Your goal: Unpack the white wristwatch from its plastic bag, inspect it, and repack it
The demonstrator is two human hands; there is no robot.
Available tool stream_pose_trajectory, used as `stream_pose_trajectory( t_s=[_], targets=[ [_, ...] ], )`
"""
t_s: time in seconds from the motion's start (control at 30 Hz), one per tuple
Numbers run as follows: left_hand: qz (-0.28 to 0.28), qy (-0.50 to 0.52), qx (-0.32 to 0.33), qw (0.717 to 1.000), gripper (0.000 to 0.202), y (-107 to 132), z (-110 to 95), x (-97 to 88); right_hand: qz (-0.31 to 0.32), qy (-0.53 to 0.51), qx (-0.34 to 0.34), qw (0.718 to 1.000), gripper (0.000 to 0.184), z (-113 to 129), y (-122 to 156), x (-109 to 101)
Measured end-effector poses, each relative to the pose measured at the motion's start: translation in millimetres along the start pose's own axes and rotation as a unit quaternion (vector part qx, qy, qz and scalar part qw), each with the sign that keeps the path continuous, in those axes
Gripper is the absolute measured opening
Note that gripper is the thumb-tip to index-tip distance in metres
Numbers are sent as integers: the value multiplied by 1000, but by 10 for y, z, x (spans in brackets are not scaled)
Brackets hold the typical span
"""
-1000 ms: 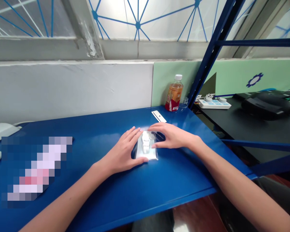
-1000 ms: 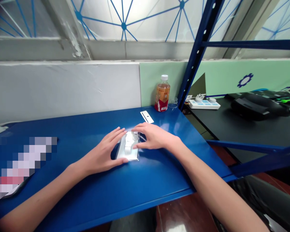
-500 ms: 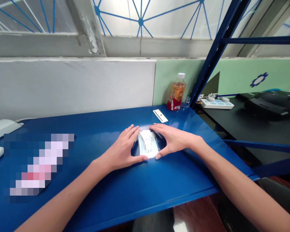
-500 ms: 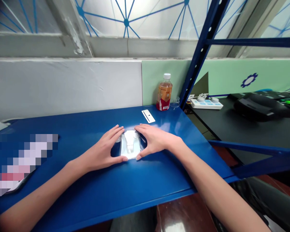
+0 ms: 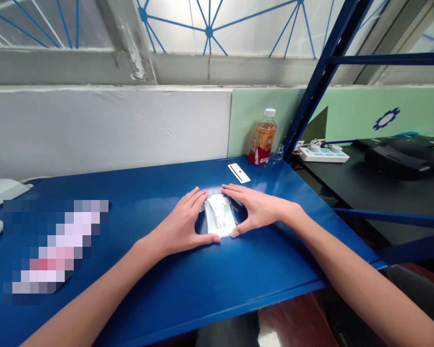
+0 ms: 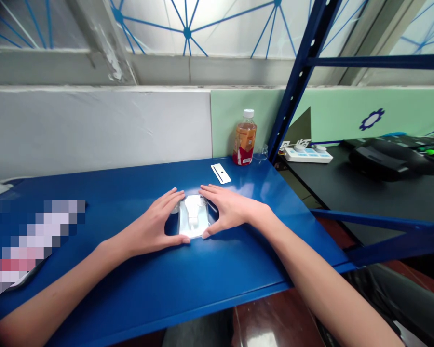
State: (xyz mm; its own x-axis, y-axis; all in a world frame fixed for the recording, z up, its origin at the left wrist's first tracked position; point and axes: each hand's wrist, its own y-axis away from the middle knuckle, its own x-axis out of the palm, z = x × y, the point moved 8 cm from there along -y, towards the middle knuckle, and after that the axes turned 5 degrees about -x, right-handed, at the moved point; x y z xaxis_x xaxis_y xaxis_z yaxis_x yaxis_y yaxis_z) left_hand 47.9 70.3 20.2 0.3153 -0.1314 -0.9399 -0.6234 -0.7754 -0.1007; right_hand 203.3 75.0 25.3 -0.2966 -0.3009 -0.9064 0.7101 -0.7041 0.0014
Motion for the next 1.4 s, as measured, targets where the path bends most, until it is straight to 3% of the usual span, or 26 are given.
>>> stream_pose_trajectory(
  t_s=[0.13,0.27,0.5,0.63,0.7,0.77,0.83,0.93,1.17,1.4],
  targets=[
    [-1,-2,5,1000,103,2,-3,9,-14,-15,-18,1000,118,28,-4,-18],
    [-4,-25,9,1000,97,12,8,-6,-34,-10,-50,998,105,80,-11,-56],
    [-25,-74,-16,997,81,11,97,-120,-120,51,-40,991,63,63,-18,-211],
    [-45,-84,-54,994,61,-12,185,-161,-137,56,-6,989,39,3,-14,-260],
    [-54,-84,-61,993,61,-13,206,-173,-149,41,2,988,30,-15,-3,-291],
    [-45,-78,-47,995,69,-7,193,-158,-167,34,-8,985,33,-6,12,-328],
    [-21,-67,-28,997,78,4,167,-128,-168,32,-32,985,48,20,19,-337],
    [10,-50,-23,998,83,16,167,-99,-129,25,-68,989,66,47,8,-276],
    [28,-33,-2,999,75,3,164,-86,-104,11,-39,994,75,-31,0,-236],
    [47,-26,-29,998,76,12,231,-41,-96,18,-13,995,81,-81,-14,-215]
  ],
)
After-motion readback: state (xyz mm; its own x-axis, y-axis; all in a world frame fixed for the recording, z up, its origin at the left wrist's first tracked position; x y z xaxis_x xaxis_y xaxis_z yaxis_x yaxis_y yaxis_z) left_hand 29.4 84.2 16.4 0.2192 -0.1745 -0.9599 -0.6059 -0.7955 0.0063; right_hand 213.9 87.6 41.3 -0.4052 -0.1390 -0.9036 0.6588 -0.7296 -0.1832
